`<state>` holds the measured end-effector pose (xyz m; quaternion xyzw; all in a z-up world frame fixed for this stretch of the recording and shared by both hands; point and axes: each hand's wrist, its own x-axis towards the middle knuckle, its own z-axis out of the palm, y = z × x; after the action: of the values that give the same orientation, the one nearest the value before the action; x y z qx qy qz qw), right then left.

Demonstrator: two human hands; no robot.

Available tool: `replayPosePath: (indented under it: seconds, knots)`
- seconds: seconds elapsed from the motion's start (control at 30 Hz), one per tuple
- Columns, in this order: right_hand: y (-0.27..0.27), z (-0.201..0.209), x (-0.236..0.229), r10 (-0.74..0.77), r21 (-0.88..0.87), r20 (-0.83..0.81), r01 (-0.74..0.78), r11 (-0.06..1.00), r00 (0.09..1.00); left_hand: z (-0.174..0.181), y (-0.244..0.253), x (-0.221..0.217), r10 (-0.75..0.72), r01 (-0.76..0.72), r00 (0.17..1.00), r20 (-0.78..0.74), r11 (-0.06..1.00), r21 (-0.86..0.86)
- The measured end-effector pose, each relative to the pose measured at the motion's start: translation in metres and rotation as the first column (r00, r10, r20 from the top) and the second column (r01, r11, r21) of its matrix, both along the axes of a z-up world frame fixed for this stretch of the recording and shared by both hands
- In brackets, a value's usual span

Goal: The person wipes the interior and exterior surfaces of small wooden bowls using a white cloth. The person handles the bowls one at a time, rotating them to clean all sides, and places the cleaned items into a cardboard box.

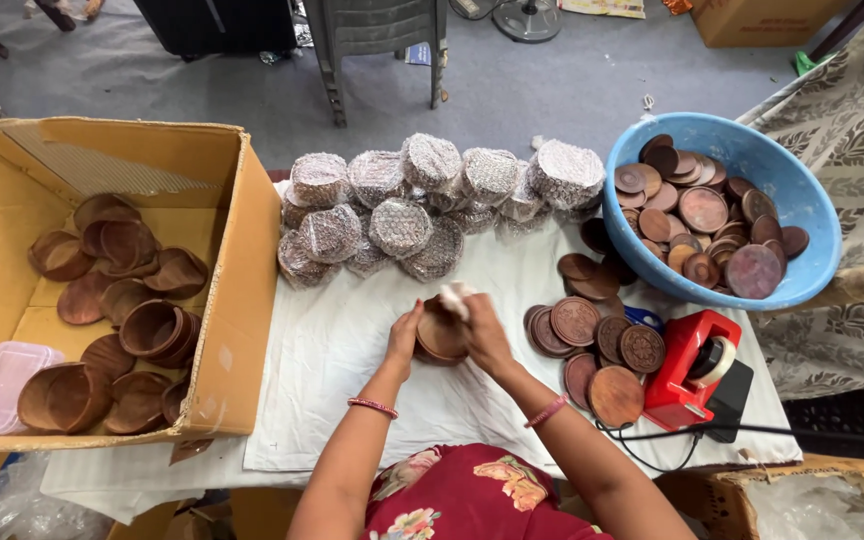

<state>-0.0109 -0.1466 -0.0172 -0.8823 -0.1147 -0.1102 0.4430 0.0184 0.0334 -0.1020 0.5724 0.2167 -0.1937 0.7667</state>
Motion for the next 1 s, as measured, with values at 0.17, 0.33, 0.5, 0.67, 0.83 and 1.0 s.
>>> replayPosePath:
  seconds: [0.17,0.33,0.5,0.67,0.83,1.0]
  knots:
    - [0.017,-0.051,0.010,0.419,-0.112,-0.191,-0.444,0.889,0.887,-0.010,0.006,0.005,0.030,-0.028,0.998,-0.063,0.999,0.039]
    - [0.012,0.000,0.001,0.378,-0.593,-0.437,-0.577,0.561,0.816,-0.082,0.008,0.014,0.055,-0.063,0.993,0.108,0.996,0.070]
    - [0.003,-0.010,0.011,0.433,-0.744,0.024,-0.274,0.610,0.901,0.002,0.006,0.001,-0.118,0.088,0.986,0.115,0.968,0.235]
    - [0.010,-0.011,0.013,0.246,-0.768,-0.126,-0.252,0.589,0.961,0.015,-0.003,-0.012,-0.038,-0.017,0.986,0.160,0.944,0.330]
    - [0.026,-0.051,0.020,0.120,-0.813,-0.142,-0.185,0.552,0.982,0.011,-0.007,-0.013,-0.011,-0.060,0.987,0.161,0.901,0.429]
    - [0.032,-0.029,0.028,0.017,-0.675,-0.527,-0.431,0.599,0.850,0.011,-0.006,-0.014,-0.023,-0.045,0.988,0.153,0.904,0.425]
